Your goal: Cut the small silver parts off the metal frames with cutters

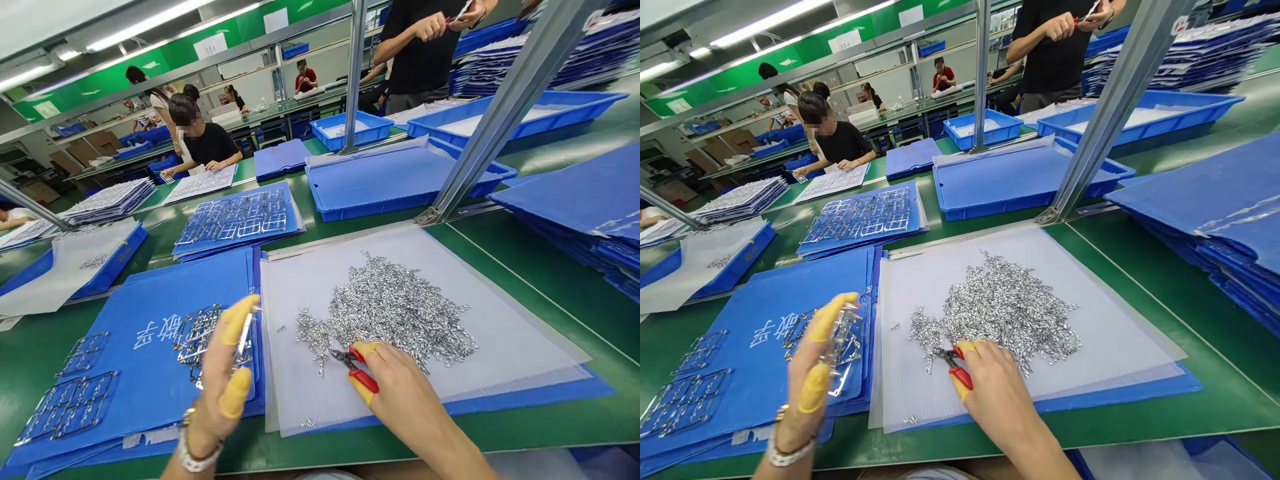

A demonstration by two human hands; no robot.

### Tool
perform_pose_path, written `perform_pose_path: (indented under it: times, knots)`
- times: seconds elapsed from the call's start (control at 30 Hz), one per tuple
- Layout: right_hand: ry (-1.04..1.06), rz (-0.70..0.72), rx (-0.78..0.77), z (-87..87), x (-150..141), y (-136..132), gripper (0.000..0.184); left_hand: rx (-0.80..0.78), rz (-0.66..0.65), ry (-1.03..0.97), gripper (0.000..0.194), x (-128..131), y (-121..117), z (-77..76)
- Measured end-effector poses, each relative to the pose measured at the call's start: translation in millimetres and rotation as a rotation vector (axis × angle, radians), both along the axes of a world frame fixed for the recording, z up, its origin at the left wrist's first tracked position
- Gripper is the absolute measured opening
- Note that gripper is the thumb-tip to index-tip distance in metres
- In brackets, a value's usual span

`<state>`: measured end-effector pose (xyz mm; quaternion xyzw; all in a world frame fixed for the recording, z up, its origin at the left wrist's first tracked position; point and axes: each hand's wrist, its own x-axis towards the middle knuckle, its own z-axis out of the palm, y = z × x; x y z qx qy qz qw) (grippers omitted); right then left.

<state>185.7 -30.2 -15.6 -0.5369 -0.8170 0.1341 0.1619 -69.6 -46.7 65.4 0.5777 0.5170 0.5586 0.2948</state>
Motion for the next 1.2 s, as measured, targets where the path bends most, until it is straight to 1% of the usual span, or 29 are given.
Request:
perform_pose_path:
  times: [0.03, 0.07, 0.1, 0.13, 0.2, 0.27, 0.33, 0.4, 0.53, 0.63, 0.77, 0.87, 0.93, 1.0, 1.03, 1.07, 1.1, 1.13, 1.2]
  knots:
    - [0.038, 0.050, -0.001, -1.7, -1, -6, 0.026, 0.113, 0.043, 0.295, 0.061, -21, 0, 7.0]
    - [0.076, 0.112, -0.009, -2.9, -5, -14, 0.030, 0.148, 0.098, 0.550, 0.059, -41, 1, 11.0]
    - [0.110, 0.183, -0.022, -4.2, -10, -21, 0.034, 0.137, 0.163, 0.763, 0.059, -60, 4, 11.8]
    - [0.132, 0.258, -0.043, -5.7, -18, -29, 0.035, 0.091, 0.217, 0.937, 0.060, -77, 8, 9.7]
    - [0.130, 0.384, -0.054, -10.3, -37, -43, 0.034, -0.059, 0.240, 1.177, 0.056, -102, 16, -1.1]
    - [0.084, 0.462, -0.009, -16.3, -54, -52, 0.030, -0.187, 0.191, 1.286, 0.050, -117, 21, -14.8]
    - [0.029, 0.481, 0.039, -21.5, -64, -56, 0.024, -0.211, 0.154, 1.294, 0.047, -123, 22, -24.8]
    - [0.002, 0.463, 0.020, -23.7, -67, -55, 0.025, -0.149, 0.169, 1.242, 0.048, -125, 22, -27.8]
    - [0.006, 0.434, -0.153, -19.0, -61, -50, 0.038, -0.024, 0.213, 1.095, 0.047, -125, 15, -20.3]
    - [0.007, 0.444, -0.237, -14.7, -58, -46, 0.039, 0.032, 0.229, 0.998, 0.047, -121, 3, -16.4]
    - [0.016, 0.457, -0.295, -12.3, -60, -43, 0.040, 0.108, 0.249, 0.891, 0.044, -118, -20, -17.8]
    - [0.054, 0.435, -0.285, -11.0, -59, -43, 0.044, 0.140, 0.282, 0.821, 0.045, -120, -38, -18.8]
    - [0.105, 0.401, -0.248, -10.3, -56, -40, 0.045, 0.164, 0.321, 0.792, 0.046, -121, -48, -19.5]
    - [0.175, 0.336, -0.188, -10.7, -49, -33, 0.044, 0.200, 0.367, 0.782, 0.049, -114, -56, -21.4]
    - [0.216, 0.284, -0.155, -11.3, -44, -28, 0.041, 0.218, 0.365, 0.777, 0.051, -106, -59, -23.0]
    - [0.261, 0.219, -0.128, -12.4, -38, -22, 0.036, 0.227, 0.329, 0.765, 0.053, -94, -61, -24.9]
    - [0.309, 0.142, -0.112, -13.9, -33, -16, 0.031, 0.226, 0.255, 0.743, 0.053, -79, -63, -27.1]
    - [0.357, 0.055, -0.109, -15.6, -27, -10, 0.028, 0.214, 0.150, 0.711, 0.050, -61, -63, -29.4]
    - [0.451, -0.125, -0.141, -19.6, -17, -1, 0.029, 0.170, -0.083, 0.637, 0.034, -22, -58, -34.4]
